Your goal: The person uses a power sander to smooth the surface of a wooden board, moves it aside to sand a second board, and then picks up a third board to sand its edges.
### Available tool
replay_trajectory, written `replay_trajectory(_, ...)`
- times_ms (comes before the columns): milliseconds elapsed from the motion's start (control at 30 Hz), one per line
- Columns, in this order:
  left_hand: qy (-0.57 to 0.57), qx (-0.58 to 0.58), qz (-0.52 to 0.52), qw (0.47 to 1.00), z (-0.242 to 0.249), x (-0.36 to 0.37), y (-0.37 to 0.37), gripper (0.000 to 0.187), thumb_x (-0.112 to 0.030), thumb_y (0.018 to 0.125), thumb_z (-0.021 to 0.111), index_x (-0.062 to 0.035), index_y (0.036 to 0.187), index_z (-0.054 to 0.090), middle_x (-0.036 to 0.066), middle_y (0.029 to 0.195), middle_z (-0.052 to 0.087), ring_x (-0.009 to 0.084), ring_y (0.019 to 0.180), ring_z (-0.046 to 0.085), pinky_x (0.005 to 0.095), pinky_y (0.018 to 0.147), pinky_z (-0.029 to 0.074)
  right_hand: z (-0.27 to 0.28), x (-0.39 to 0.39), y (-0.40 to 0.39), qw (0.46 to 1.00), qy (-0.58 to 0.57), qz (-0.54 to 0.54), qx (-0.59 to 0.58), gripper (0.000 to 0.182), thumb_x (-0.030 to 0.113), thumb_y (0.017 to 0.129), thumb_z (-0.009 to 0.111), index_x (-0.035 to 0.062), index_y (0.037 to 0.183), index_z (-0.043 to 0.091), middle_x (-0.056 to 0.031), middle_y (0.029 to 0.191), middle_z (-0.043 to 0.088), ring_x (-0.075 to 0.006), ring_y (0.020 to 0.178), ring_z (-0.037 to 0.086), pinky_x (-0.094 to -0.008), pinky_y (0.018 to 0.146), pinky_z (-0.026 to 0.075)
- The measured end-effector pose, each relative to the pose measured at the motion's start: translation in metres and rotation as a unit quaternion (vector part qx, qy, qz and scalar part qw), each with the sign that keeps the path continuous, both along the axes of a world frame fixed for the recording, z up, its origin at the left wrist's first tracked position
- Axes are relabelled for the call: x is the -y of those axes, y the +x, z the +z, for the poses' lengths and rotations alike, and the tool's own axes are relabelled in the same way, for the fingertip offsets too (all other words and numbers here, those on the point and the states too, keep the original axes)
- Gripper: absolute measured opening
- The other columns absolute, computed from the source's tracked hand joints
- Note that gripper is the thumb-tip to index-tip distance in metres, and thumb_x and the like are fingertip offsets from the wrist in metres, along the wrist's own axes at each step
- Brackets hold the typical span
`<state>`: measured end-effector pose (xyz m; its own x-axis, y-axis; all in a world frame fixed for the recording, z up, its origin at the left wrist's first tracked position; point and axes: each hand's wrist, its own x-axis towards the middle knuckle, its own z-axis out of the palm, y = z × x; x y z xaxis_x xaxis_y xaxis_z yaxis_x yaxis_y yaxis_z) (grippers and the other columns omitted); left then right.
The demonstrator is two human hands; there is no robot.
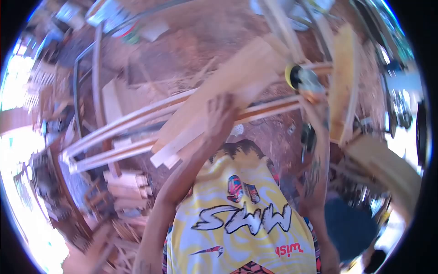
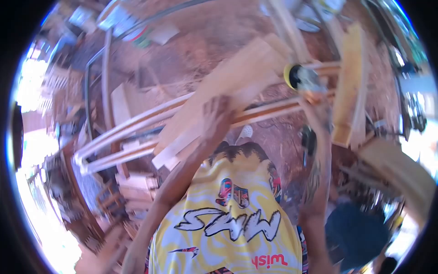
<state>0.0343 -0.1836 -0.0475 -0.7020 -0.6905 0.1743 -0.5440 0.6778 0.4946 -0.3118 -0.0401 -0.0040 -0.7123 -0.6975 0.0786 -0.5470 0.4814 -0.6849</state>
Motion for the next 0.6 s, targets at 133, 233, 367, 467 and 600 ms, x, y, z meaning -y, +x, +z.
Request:
replay_trajectory(133, 0.055, 0.036, 0.072, 0.995, 0.012, 0.018, -0.043, 0.02, -0.014, 0.095, 0.071, -0.0044, 0.111, 0.078, 0.022, 0.13, 0.066, 0.0404, 0.124, 0.06, 0.0531, 0.102, 0.049, -0.009, -0.054, -0.009, 0.977, -0.001, -0.022, 0.214, 0.051, 0.02, 0.091, 0.091, -0.0021, 0.134, 0.075, -0.0093, 0.125, 0.079, -0.0194, 0.112, 0.075, -0.0345, 0.099, 0.058)
replay_trajectory(233, 0.19, -0.114, 0.089, 0.971, -0.005, 0.08, -0.044, 0.016, -0.008, 0.09, 0.073, -0.0005, 0.103, 0.079, 0.024, 0.108, 0.076, 0.0404, 0.096, 0.072, 0.0504, 0.088, 0.056, 0.023, -0.061, 0.016, 0.974, -0.033, -0.021, 0.224, 0.049, 0.018, 0.092, 0.089, -0.0042, 0.133, 0.075, -0.0108, 0.122, 0.08, -0.0197, 0.107, 0.076, -0.0348, 0.097, 0.059)
replay_trajectory(367, 0.105, -0.253, 0.234, 0.933, 0.078, 0.149, 0.026, 0.02, -0.005, 0.102, 0.069, -0.004, 0.117, 0.081, 0.003, 0.109, 0.078, 0.0157, 0.095, 0.071, 0.0335, 0.086, 0.059, 0.036, -0.077, 0.013, 0.971, -0.036, -0.022, 0.234, 0.048, 0.02, 0.092, 0.089, -0.0061, 0.129, 0.076, -0.0135, 0.119, 0.081, -0.0213, 0.101, 0.077, -0.0369, 0.092, 0.06)
replay_trajectory(467, 0.159, -0.5, 0.34, 0.781, 0.171, 0.156, 0.08, 0.022, -0.013, 0.104, 0.073, 0.0021, 0.12, 0.075, 0.011, 0.106, 0.076, 0.019, 0.095, 0.074, 0.0321, 0.08, 0.061, 0.052, -0.075, 0.018, 0.983, 0.025, -0.057, 0.173, 0.051, 0.026, 0.089, 0.091, -0.0072, 0.125, 0.076, -0.0145, 0.112, 0.081, -0.024, 0.098, 0.077, -0.0384, 0.087, 0.06)
replay_trajectory(600, 0.284, -0.588, 0.318, 0.688, 0.134, 0.124, 0.139, 0.028, -0.026, 0.108, 0.076, -0.0077, 0.128, 0.071, 0.006, 0.113, 0.077, 0.0199, 0.099, 0.076, 0.0357, 0.091, 0.066, 0.065, -0.062, 0.025, 0.981, 0.02, -0.051, 0.188, 0.05, 0.026, 0.087, 0.092, -0.0054, 0.122, 0.076, -0.0159, 0.11, 0.082, -0.0255, 0.097, 0.078, -0.0405, 0.088, 0.06)
